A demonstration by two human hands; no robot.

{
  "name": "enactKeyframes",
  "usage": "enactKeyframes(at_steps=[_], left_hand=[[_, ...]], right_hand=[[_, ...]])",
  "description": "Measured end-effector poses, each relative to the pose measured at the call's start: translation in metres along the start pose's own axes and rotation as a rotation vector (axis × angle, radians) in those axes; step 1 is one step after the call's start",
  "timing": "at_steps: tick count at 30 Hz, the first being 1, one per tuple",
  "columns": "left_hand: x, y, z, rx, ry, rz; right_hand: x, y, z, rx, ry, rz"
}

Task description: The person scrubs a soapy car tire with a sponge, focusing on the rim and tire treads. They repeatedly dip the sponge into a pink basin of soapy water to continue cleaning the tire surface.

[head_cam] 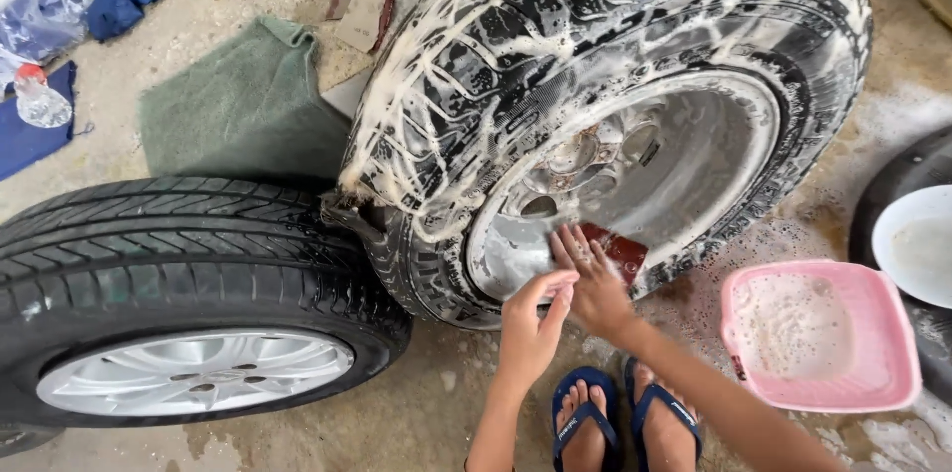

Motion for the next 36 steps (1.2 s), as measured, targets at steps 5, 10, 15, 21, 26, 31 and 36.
enactKeyframes(at_steps=[5, 10, 15, 21, 26, 31, 36], left_hand=[[0.004, -0.006, 0.010, 0.036, -0.015, -0.037], [-0.010, -0.004, 0.011, 0.000, 0.002, 0.044], [-0.010, -0.008, 0.018, 0.049, -0.012, 0.028], [-0.036, -0.015, 0.061, -0.117, 0.650, -0.056], [-0.047, -0.022, 0.065, -0.301, 1.106, -0.171], [-0.058, -0.018, 0.089, -0.423, 1.089, -0.280], [-0.060, -0.015, 0.066, -0.483, 1.019, -0.301]], right_hand=[[0.010, 0.006, -0.062, -0.194, -0.235, 0.020], [0.003, -0.001, -0.019, 0.118, -0.201, -0.023], [-0.019, -0.015, -0.058, -0.180, -0.264, 0.047], [0.010, -0.019, -0.042, 0.215, 0.025, 0.212], [0.047, -0.015, -0.040, 0.439, -0.098, 0.274], [0.034, -0.017, -0.067, 0.195, 0.422, 0.273], [-0.033, -0.006, -0.124, -0.261, 0.335, -0.136]])
Point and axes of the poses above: each hand's wrist, its own y-axis towards the middle knuckle, its own x-axis out of the back of the hand, z = x × y, the point moved 6 cm from there along y, towards the middle knuckle, and after that the axes turned 3 degrees about z, right-handed, at the moved point
